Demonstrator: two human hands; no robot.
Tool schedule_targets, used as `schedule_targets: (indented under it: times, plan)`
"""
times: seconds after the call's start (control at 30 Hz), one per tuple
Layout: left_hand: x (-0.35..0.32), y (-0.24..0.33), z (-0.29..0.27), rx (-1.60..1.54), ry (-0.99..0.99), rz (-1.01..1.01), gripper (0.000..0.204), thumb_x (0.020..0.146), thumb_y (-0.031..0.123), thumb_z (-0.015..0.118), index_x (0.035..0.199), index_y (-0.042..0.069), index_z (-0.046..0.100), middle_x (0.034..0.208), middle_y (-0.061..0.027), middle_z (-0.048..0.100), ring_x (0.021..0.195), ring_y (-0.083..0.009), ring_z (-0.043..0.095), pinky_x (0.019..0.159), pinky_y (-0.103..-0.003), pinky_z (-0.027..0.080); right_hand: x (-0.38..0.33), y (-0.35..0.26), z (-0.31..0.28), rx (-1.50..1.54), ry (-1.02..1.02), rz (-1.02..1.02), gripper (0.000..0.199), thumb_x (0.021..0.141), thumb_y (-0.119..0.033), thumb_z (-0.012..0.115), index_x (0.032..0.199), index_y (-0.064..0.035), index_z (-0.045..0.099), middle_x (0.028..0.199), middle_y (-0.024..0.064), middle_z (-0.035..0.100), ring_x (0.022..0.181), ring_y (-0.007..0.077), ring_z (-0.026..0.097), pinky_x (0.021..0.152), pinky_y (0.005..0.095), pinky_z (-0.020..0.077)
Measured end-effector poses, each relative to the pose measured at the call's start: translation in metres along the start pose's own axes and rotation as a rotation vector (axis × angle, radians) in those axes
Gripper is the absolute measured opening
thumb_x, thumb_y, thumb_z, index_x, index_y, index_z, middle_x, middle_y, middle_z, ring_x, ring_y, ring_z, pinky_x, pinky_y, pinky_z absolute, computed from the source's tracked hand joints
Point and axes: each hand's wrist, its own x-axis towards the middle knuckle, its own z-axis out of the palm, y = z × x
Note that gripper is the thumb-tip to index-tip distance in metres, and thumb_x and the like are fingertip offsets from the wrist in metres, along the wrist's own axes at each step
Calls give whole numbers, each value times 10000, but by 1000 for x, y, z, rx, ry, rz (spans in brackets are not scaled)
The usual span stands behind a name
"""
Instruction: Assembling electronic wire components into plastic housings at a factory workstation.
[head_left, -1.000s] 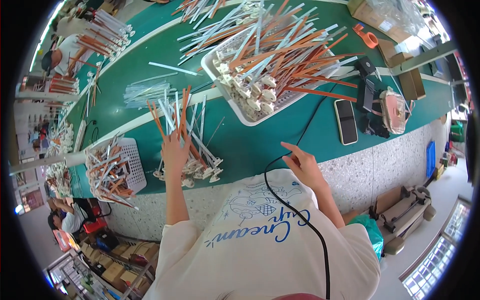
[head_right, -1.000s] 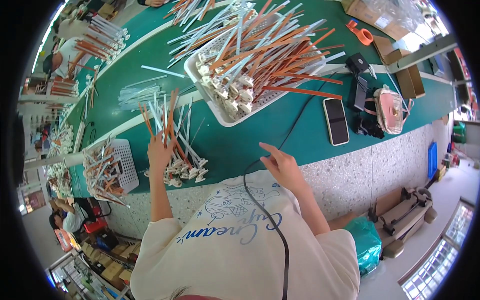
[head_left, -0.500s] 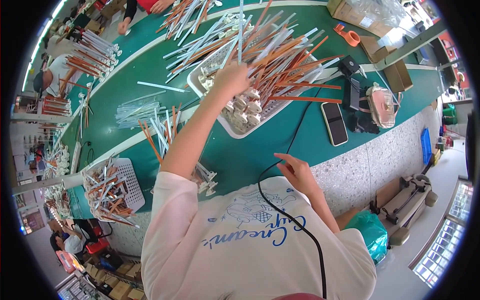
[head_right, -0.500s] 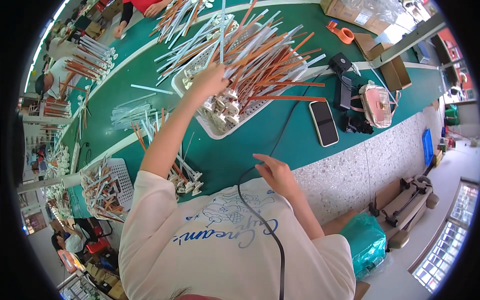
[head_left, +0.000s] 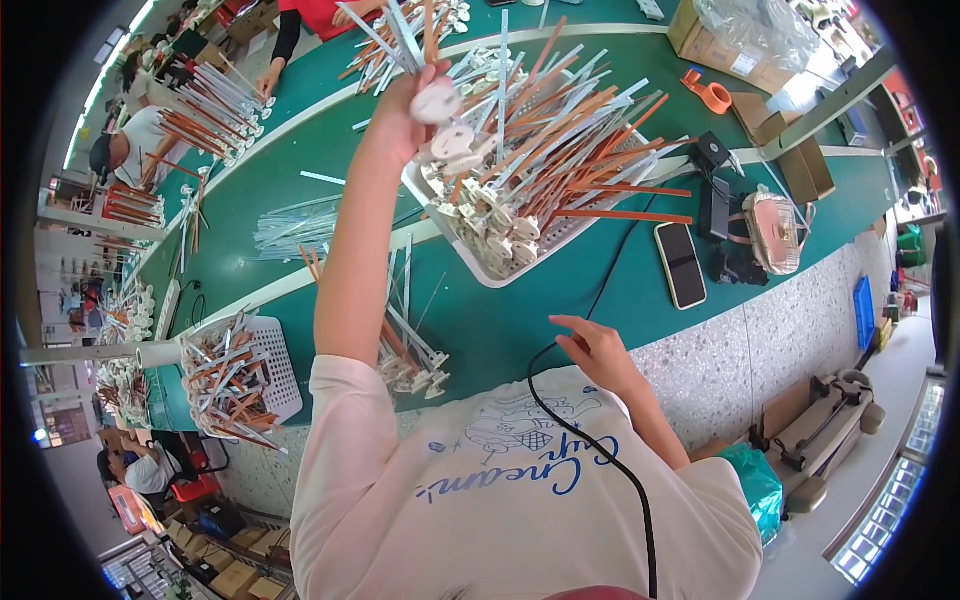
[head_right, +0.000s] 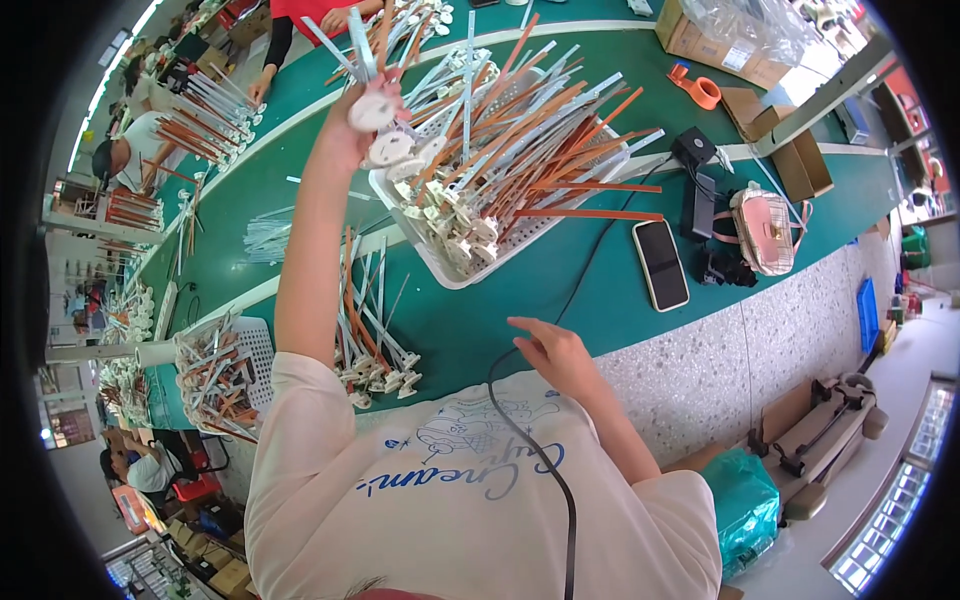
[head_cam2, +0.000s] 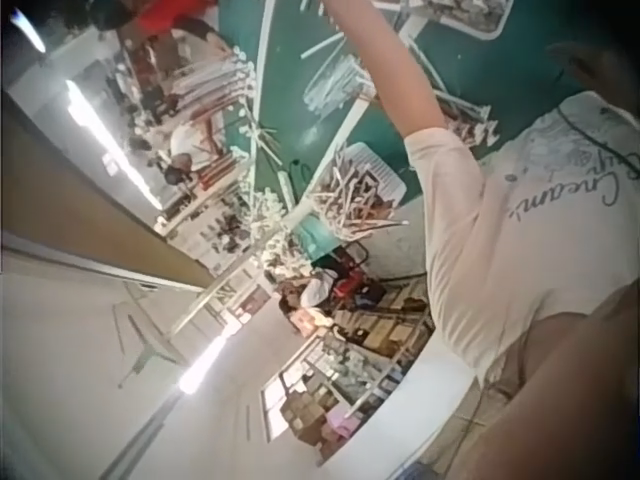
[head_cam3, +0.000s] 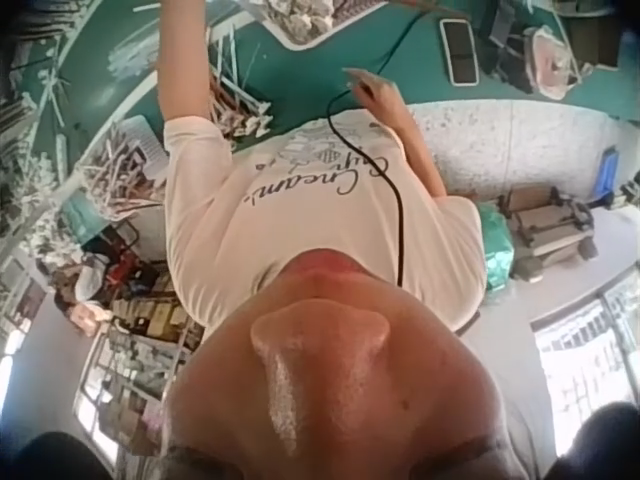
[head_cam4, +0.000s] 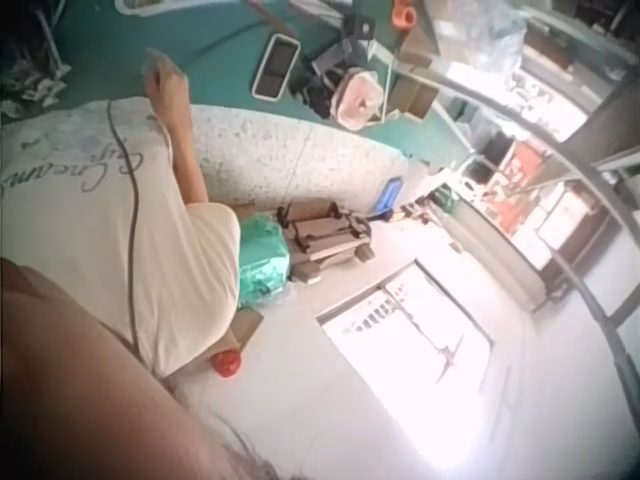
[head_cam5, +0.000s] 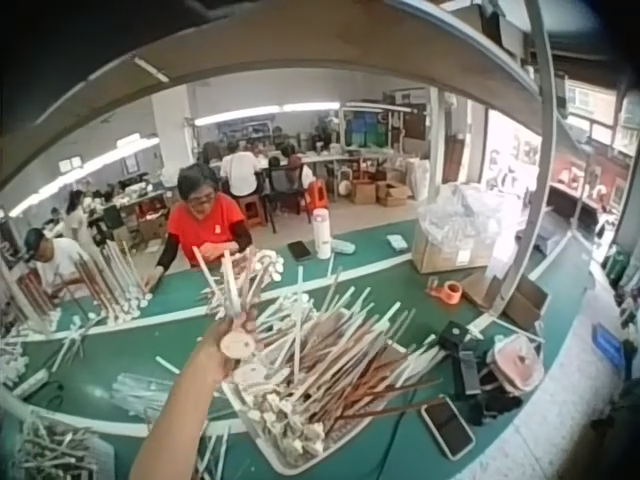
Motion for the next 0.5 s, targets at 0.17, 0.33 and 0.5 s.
schedule_targets:
  times: [0.17,0.33,0.5]
  plan:
    - [-18,-28,-3,-178,-205,-57,257,837,198,489,998,0,461,680,2,456,564,-105,448,549,-272,422,24,-8,-6,11,116,-210,267,773,-44,552,1040,-46,540,586,86,480,480,140,428,474,256,373]
    - [-39,-45,20,-111,-184,-103,228,844,196,472,976,10,464,658,21,426,574,-88,431,535,-230,394,50,-41,-33,-16,153,-221,255,780,-46,548,1035,-52,547,605,63,478,475,108,420,461,235,363]
    - [-61,-39,31,-240,-242,-98,228,841,188,476,991,19,448,660,21,396,579,-94,404,528,-247,374,55,-58,-37,67,178,-280,252,786,-49,539,1037,-56,551,605,42,481,489,88,411,465,223,345]
